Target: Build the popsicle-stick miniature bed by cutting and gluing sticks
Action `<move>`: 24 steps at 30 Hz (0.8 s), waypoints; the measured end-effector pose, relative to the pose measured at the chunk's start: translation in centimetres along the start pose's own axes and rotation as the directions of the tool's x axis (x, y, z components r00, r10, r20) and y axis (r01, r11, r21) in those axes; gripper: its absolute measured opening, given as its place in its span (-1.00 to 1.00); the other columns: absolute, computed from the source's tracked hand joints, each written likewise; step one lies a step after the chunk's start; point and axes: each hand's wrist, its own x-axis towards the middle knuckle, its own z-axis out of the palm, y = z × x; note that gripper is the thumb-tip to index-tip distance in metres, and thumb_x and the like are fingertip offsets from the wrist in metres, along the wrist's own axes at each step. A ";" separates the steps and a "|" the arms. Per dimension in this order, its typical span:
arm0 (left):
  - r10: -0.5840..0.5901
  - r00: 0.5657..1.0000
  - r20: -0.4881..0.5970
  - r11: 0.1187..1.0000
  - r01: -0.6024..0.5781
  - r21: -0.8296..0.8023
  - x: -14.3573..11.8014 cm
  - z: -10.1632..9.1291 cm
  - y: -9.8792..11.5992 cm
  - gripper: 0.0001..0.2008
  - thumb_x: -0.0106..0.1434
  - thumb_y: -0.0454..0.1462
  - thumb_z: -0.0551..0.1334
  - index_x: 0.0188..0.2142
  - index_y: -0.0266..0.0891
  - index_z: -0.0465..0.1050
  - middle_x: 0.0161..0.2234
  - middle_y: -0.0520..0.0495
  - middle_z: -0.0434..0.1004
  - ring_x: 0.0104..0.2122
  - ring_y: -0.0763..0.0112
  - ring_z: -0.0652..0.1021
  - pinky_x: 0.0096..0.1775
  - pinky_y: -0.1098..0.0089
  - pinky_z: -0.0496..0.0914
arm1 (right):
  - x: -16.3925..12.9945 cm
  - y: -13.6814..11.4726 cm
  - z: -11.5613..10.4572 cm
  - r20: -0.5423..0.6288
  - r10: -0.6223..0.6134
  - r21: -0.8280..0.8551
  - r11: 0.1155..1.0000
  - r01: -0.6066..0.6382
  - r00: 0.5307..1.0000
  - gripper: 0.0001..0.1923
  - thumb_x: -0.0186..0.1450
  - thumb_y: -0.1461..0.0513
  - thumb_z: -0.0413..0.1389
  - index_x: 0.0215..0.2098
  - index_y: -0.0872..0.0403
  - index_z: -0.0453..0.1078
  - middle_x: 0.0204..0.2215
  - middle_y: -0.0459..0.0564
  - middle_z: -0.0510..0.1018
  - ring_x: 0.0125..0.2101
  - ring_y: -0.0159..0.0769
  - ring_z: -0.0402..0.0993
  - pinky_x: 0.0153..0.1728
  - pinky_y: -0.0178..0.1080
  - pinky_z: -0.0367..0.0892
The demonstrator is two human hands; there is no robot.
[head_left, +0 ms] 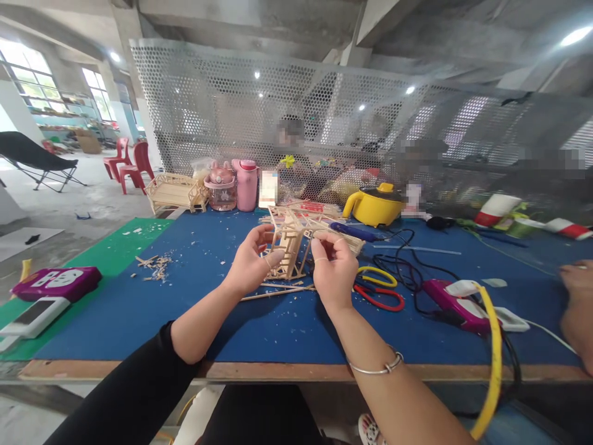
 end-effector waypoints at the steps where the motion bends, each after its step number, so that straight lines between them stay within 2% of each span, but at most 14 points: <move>1: -0.019 1.000 0.020 0.999 0.019 -0.041 0.2 0.1 0.1 -0.51 -0.01 -0.33 0.32 -0.06 -0.20 0.26 -0.13 -0.12 0.49 -0.06 0.31 0.47 0.03 0.26 0.26 | 0.2 0.2 0.0 -0.005 0.038 0.032 0.999 -0.038 0.999 -0.83 0.14 0.18 0.09 -0.31 0.09 0.38 -0.48 -0.06 0.49 -0.46 -0.34 0.40 -0.36 -0.25 0.35; 5: -0.064 0.995 0.082 0.987 0.075 -0.142 0.4 1.1 0.2 -0.49 -0.03 -0.37 0.33 -0.08 -0.23 0.20 -0.21 -0.11 0.49 -0.15 0.33 0.51 -0.08 0.28 0.36 | 0.5 0.7 0.1 0.027 0.139 0.123 0.982 -0.141 0.990 -0.79 0.09 0.24 0.09 -0.28 0.09 0.31 -0.48 -0.11 0.39 -0.47 -0.36 0.35 -0.35 -0.26 0.32; 9: -0.065 0.994 0.091 0.989 0.076 -0.124 0.1 1.9 0.1 -0.56 -0.01 -0.35 0.34 -0.14 -0.25 0.23 -0.22 -0.10 0.50 -0.20 0.36 0.53 -0.12 0.29 0.40 | -0.1 0.5 0.3 0.094 0.097 0.122 0.987 -0.108 0.991 -0.84 0.08 0.29 0.07 -0.34 0.06 0.25 -0.49 -0.14 0.35 -0.48 -0.38 0.32 -0.38 -0.28 0.29; 17: -0.076 0.997 -0.026 0.992 0.073 -0.104 0.6 2.4 -0.4 -0.43 -0.02 -0.29 0.36 -0.04 -0.23 0.17 -0.32 -0.04 0.51 -0.30 0.36 0.56 -0.20 0.30 0.43 | -1.1 0.2 0.8 0.185 0.050 0.037 0.998 -0.058 0.981 -0.86 0.10 0.31 0.05 -0.33 0.05 0.26 -0.46 -0.13 0.36 -0.47 -0.38 0.29 -0.37 -0.28 0.26; 24: -0.069 0.992 -0.106 0.992 0.057 -0.111 0.5 2.6 -0.5 -0.49 0.00 -0.32 0.34 -0.08 -0.23 0.18 -0.41 0.05 0.49 -0.38 0.46 0.55 -0.25 0.39 0.40 | -1.2 0.5 1.0 0.210 0.054 0.032 0.998 -0.062 0.976 -0.84 0.11 0.28 0.06 -0.30 0.05 0.27 -0.46 -0.13 0.38 -0.45 -0.37 0.32 -0.35 -0.27 0.27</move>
